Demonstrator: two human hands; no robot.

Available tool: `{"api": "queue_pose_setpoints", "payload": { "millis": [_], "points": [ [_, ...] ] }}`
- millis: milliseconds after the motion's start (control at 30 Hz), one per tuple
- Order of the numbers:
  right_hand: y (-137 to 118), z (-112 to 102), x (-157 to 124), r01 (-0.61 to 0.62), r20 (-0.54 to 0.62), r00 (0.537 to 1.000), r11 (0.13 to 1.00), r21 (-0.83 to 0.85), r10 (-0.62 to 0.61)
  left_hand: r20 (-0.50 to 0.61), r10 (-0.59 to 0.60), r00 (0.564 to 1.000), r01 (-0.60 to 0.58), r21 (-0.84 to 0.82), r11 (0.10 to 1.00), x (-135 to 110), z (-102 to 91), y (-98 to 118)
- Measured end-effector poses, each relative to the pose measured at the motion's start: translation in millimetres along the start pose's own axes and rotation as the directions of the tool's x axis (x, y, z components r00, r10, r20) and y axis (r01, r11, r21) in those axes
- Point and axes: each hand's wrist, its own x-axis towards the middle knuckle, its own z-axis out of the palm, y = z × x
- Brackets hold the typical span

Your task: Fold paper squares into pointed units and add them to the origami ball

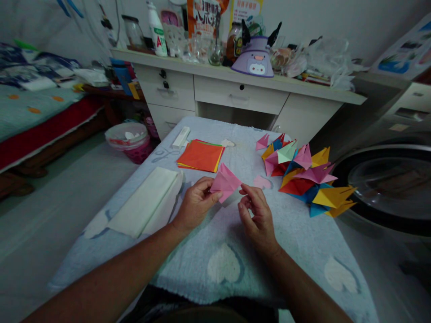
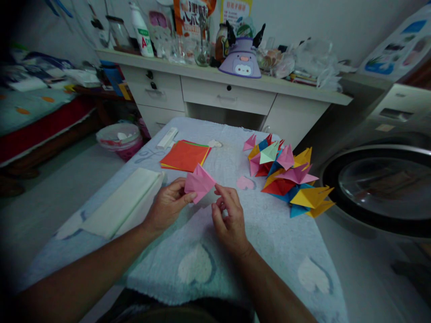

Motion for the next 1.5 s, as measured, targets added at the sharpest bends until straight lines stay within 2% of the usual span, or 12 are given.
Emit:
{"api": "queue_pose_setpoints", "payload": {
  "millis": [233,367,600,733,1033,1333,1500],
  "points": [
    [-2.4,0.6,-0.4,-0.007,0.052,0.999,0.999,0.043,0.005,0.005,0.001,1.000,-0.001,0.038,0.999,0.2,-0.1,1.7],
    [-3.6,1.6,0.1,0.023,0.046,0.999,0.999,0.036,-0.025,0.033,0.018,0.999,-0.019,0.045,0.999,0.5,0.1,2.8],
    [-4.1,1.0,-0.9,-0.005,0.047,0.999,1.000,0.026,0.004,-0.005,0.034,0.999,-0.034,0.060,0.998,0.8,0.4,4.7],
    [-4.1,1.2,-0.8,-0.007,0.067,0.998,0.999,0.037,0.005,0.017,0.008,1.000,-0.009,0.045,0.999,0.1,0.2,3.9],
    [-5.3,1.1,-0.5,-0.010,0.065,0.998,0.998,0.055,0.007,0.026,0.036,0.999,-0.037,0.016,0.999,-0.4,-0.3,4.6],
    [-4.2,0.6,-1.4,0.007,0.081,0.997,0.999,0.034,-0.009,0.037,0.077,0.996,-0.081,0.115,0.990,-2.8,-0.6,5.0],
    [-1.5,1.1,-2.9,0.025,0.093,0.995,0.999,0.020,-0.027,0.055,0.166,0.985,-0.172,0.155,0.973,-4.3,-0.7,5.0]
  ]
}}
